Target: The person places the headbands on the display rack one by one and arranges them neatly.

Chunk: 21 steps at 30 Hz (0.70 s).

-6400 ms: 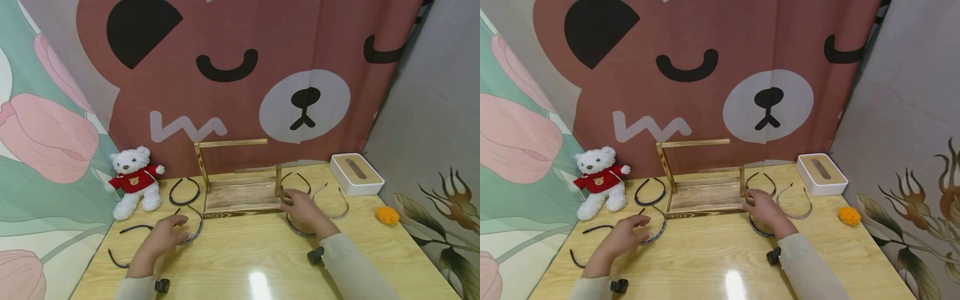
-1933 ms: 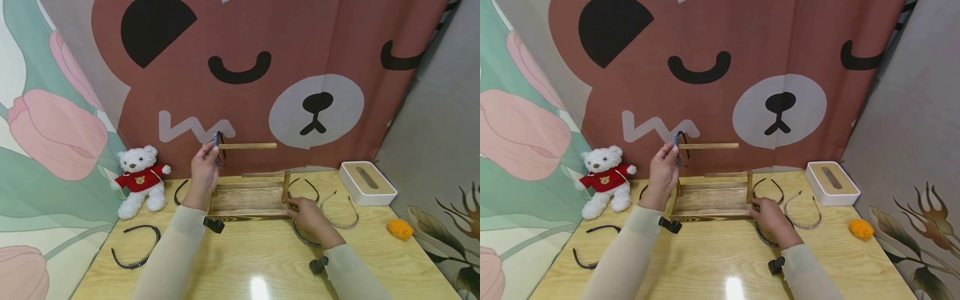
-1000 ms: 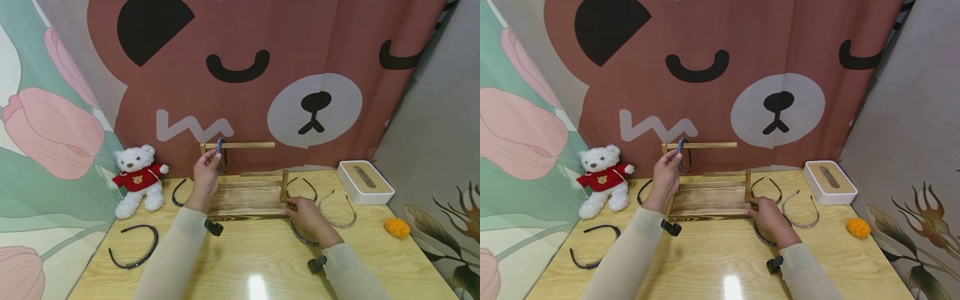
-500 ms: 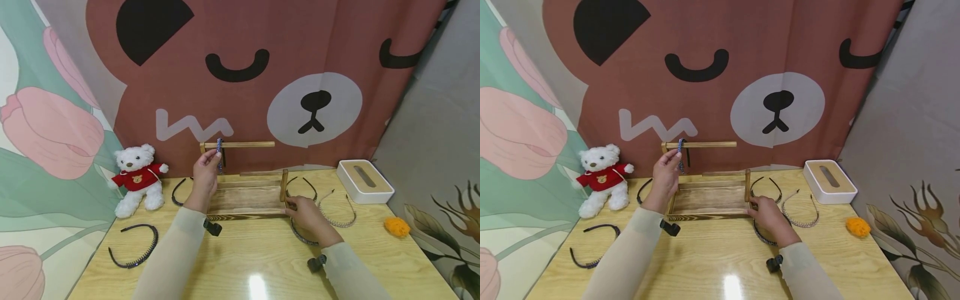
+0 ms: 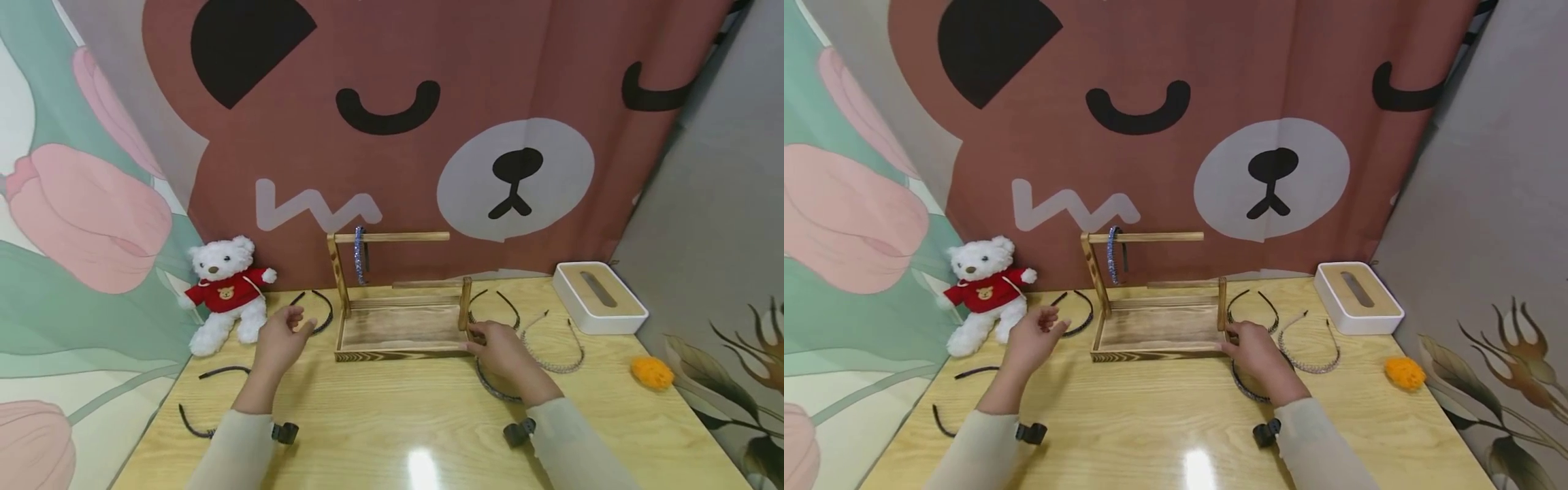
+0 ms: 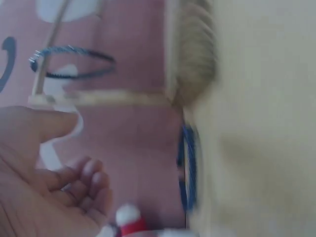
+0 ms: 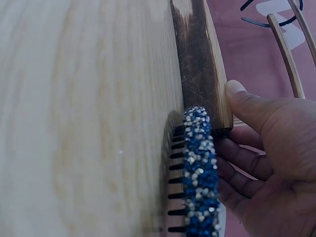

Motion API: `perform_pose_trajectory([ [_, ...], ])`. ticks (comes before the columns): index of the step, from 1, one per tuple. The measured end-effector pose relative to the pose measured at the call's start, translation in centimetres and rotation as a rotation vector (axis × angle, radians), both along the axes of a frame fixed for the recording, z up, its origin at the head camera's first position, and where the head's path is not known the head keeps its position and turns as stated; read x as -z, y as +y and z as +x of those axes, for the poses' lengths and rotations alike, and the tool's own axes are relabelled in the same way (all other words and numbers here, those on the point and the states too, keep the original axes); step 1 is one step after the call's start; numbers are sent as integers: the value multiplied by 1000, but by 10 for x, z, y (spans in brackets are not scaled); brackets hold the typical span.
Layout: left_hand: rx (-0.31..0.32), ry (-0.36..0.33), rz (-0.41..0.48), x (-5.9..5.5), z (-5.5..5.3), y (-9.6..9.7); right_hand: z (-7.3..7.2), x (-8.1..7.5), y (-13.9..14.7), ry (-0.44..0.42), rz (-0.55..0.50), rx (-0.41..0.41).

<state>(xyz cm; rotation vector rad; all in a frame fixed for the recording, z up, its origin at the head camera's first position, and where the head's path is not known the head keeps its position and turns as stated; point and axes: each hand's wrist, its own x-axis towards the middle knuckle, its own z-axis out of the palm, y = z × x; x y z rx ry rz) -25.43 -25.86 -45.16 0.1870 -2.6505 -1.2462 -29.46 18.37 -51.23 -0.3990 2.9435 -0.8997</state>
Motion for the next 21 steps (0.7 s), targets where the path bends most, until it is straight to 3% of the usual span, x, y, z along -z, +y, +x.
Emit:
perform_pose_trajectory([
  [2, -23, -31, -172, 8, 15, -16, 0, 0, 2, 0, 4, -1],
  [5, -57, -76, -281, 19, 32, -37, -1, 0, 3, 0, 6, -2],
  [12, -117, -160, -344, 33, 51, -70, 0, -2, 2, -5, 7, -17],
  [21, -73, -317, -416, 43, 58, -90, -1, -1, 0, -6, 4, -13],
])
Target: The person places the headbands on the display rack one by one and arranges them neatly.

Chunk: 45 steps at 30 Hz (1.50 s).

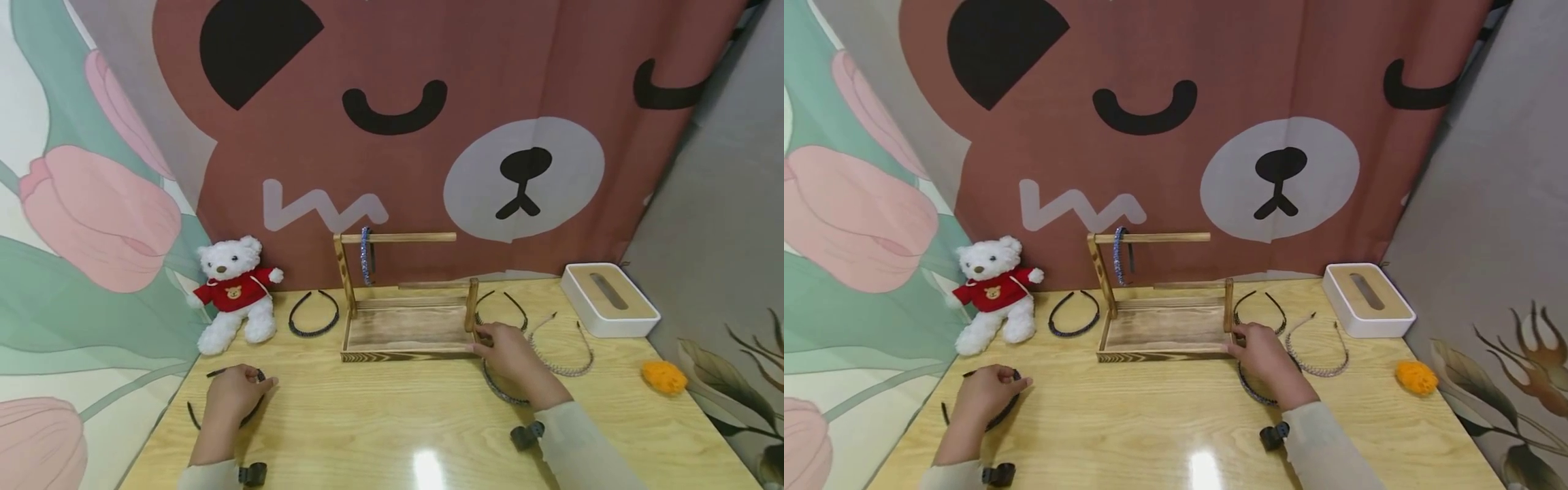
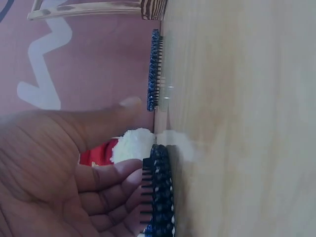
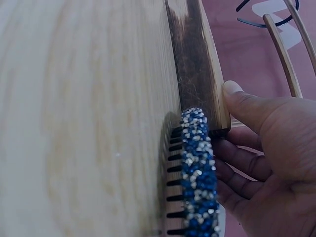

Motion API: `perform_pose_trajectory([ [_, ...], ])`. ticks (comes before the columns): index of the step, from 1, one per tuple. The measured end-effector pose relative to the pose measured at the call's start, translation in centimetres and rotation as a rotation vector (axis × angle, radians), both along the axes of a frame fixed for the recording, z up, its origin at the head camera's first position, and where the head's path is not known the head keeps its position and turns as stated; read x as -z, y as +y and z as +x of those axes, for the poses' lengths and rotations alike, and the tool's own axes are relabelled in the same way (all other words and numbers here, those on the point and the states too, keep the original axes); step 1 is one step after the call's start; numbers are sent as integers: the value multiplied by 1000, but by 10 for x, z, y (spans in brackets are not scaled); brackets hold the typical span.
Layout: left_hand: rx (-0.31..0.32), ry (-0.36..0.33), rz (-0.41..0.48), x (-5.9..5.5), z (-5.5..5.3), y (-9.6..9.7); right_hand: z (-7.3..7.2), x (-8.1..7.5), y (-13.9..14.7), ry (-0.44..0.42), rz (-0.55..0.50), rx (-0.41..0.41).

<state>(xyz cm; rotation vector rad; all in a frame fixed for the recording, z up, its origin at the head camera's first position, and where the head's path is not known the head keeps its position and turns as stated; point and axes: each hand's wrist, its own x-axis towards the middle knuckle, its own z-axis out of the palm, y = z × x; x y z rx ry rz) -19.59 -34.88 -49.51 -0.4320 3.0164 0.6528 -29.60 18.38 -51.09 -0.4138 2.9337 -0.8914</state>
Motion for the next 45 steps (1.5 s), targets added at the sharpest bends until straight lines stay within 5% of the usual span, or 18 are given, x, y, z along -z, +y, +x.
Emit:
perform_pose_trajectory([
  [12, -23, -50, 22, 2, 11, -3, -1, 3, 2, 7, -1, -5],
  [23, 13, -98, -11, 4, 9, -2, 0, 3, 2, 8, 11, -5],
  [30, 33, -39, 7, -2, 13, 10, 0, 3, 2, 2, 6, -3],
  [36, 48, 52, 45, -21, 17, 25, 0, 2, 2, -5, 8, 0],
  [40, 51, 76, 126, -37, 15, 36, 1, 1, 1, -8, 13, 2],
  [45, 34, 89, 404, -54, 7, 47, 2, 0, 1, -14, 7, 2],
])
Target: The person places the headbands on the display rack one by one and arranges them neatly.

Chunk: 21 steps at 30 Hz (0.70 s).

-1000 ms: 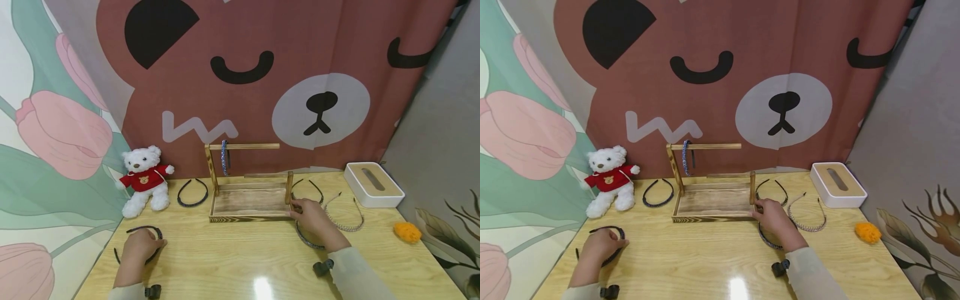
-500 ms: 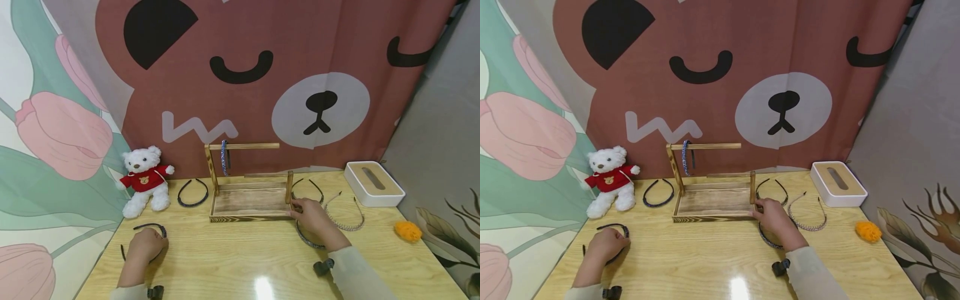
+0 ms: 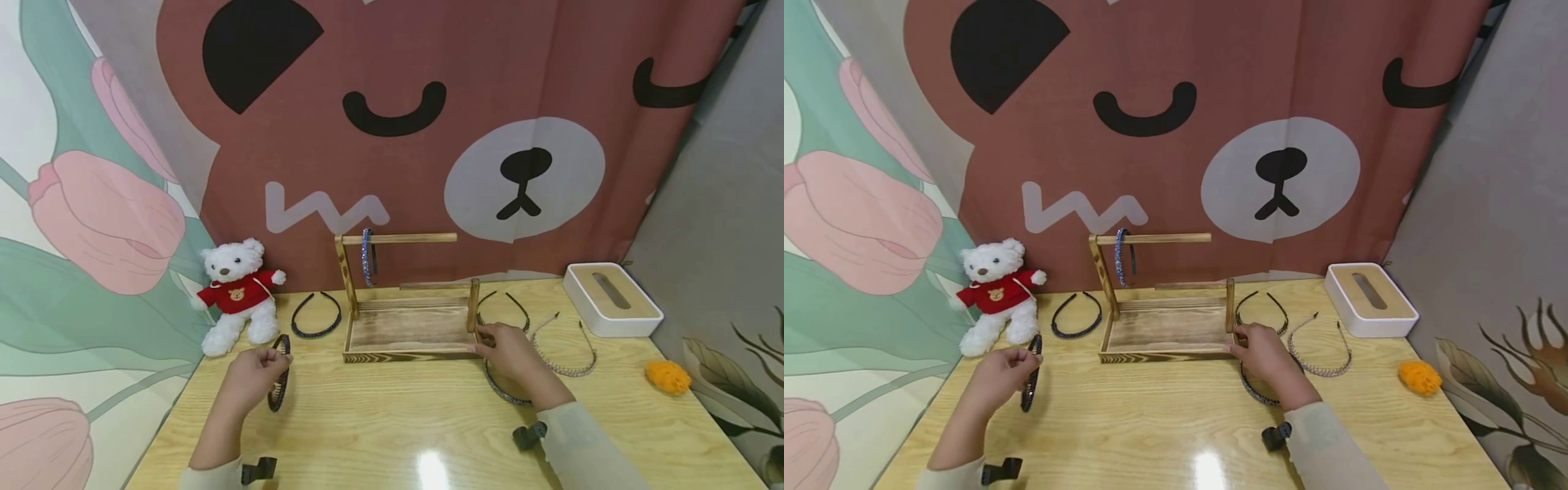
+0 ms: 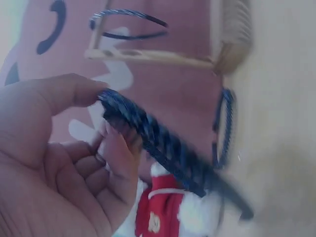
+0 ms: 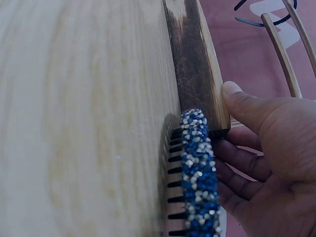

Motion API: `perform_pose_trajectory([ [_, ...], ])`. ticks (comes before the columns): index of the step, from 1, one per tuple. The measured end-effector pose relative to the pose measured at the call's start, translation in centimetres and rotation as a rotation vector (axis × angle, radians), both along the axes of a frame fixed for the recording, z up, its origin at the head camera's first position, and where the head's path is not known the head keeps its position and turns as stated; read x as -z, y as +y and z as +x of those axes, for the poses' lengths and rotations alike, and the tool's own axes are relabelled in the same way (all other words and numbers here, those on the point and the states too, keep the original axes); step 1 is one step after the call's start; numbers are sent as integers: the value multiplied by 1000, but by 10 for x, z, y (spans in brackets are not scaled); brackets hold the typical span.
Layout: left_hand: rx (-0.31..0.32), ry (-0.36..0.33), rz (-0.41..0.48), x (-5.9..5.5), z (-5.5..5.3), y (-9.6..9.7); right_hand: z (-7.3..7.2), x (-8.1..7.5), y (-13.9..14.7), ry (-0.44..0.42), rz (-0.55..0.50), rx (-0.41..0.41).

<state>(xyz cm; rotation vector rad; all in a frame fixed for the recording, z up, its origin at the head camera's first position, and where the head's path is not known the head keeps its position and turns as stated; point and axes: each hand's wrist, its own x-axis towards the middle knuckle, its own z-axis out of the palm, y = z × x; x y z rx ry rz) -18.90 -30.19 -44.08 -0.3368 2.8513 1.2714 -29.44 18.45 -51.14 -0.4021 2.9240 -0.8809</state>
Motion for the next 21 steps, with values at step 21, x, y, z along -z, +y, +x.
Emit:
perform_pose_trajectory([
  [21, 204, 251, 1049, -27, -33, 31, -1, 1, 1, -1, -11, -2],
])
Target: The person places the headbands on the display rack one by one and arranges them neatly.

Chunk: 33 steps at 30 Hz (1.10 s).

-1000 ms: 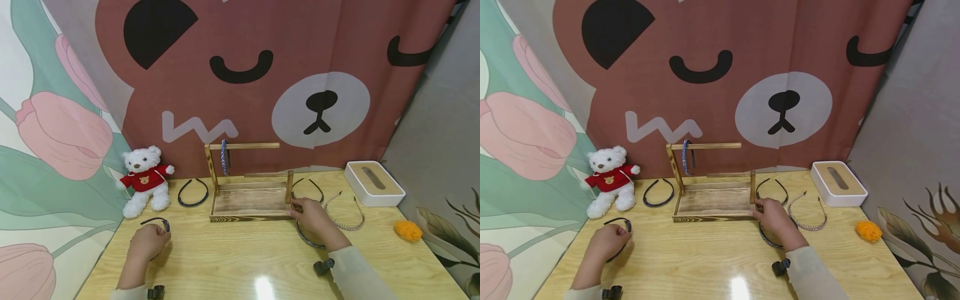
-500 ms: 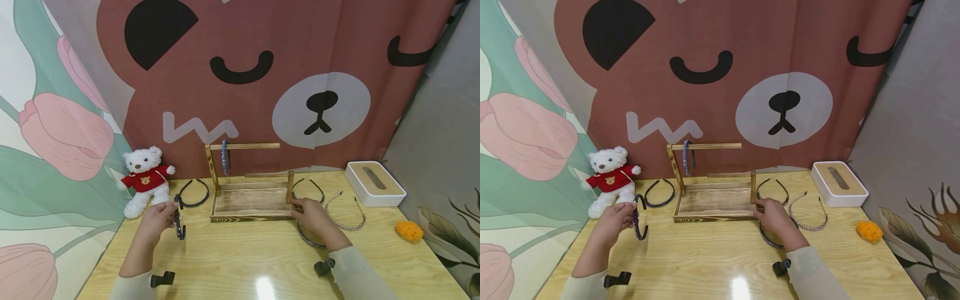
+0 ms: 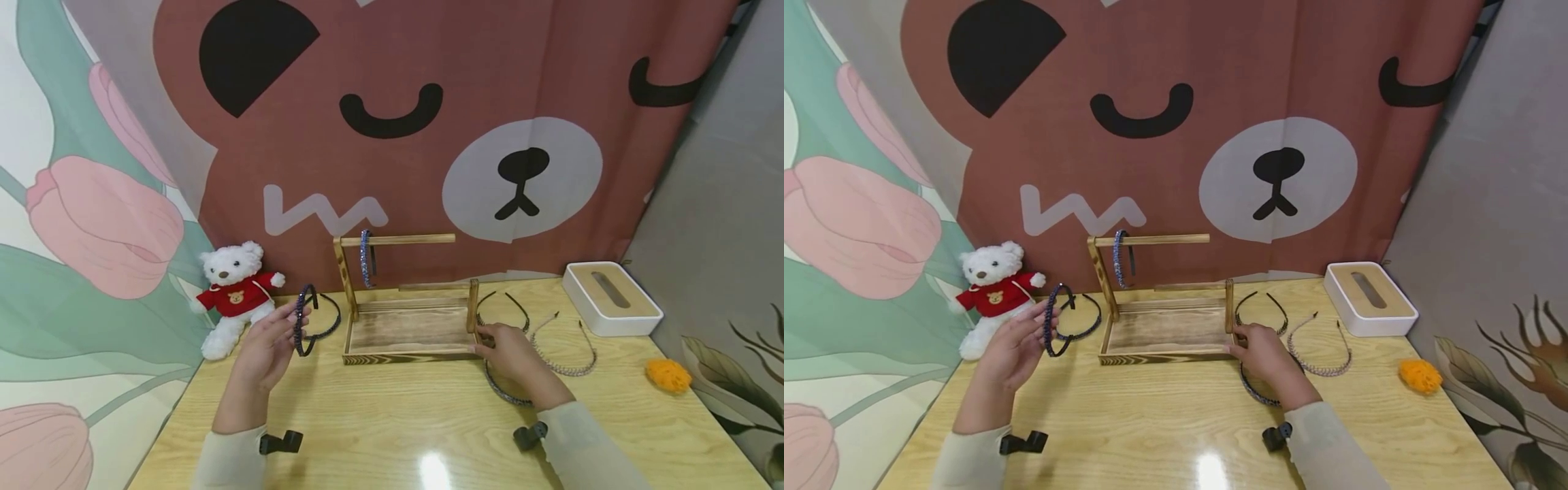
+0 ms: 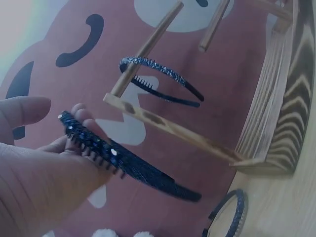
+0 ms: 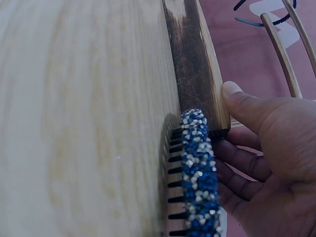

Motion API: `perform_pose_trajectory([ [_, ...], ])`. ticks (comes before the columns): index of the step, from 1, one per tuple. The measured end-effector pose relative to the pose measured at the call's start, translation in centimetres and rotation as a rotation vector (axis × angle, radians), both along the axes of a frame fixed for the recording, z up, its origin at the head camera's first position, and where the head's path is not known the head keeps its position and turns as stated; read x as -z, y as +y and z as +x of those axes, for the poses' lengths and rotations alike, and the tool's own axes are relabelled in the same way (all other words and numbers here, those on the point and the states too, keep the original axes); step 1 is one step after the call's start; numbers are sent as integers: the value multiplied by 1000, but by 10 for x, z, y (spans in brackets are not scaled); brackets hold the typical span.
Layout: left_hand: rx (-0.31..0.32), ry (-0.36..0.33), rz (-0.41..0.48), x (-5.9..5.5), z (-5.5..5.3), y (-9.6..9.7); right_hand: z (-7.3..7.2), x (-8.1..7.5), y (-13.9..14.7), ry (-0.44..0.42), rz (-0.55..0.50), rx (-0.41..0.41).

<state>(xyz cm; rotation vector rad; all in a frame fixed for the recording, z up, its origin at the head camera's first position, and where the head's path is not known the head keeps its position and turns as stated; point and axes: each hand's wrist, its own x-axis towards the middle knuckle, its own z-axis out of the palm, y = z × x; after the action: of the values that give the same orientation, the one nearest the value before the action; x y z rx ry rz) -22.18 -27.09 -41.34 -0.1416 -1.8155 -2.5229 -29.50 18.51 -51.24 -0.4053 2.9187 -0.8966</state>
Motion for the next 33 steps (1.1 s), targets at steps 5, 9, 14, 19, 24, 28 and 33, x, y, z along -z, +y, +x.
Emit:
perform_pose_trajectory([
  [5, 25, 125, 49, 1, -4, 6, 0, 0, 0, 7, -1, 2],
  [9, 1, 158, 7, 2, -6, 11, 0, 0, 0, 8, -6, 1],
  [14, -15, 160, 6, 1, -8, 17, 0, -1, -1, 13, -14, 4],
  [19, -48, 148, 2, -2, -9, 21, 1, -2, -2, 10, -10, 0],
  [24, -98, 122, -17, -10, -9, 25, 1, -4, -1, 9, -4, -3],
  [28, -158, 89, -34, -21, -11, 30, 0, -4, -1, 14, 3, -7],
  [33, -206, 33, 13, -33, -15, 33, 1, -3, -1, 19, 12, -10],
])
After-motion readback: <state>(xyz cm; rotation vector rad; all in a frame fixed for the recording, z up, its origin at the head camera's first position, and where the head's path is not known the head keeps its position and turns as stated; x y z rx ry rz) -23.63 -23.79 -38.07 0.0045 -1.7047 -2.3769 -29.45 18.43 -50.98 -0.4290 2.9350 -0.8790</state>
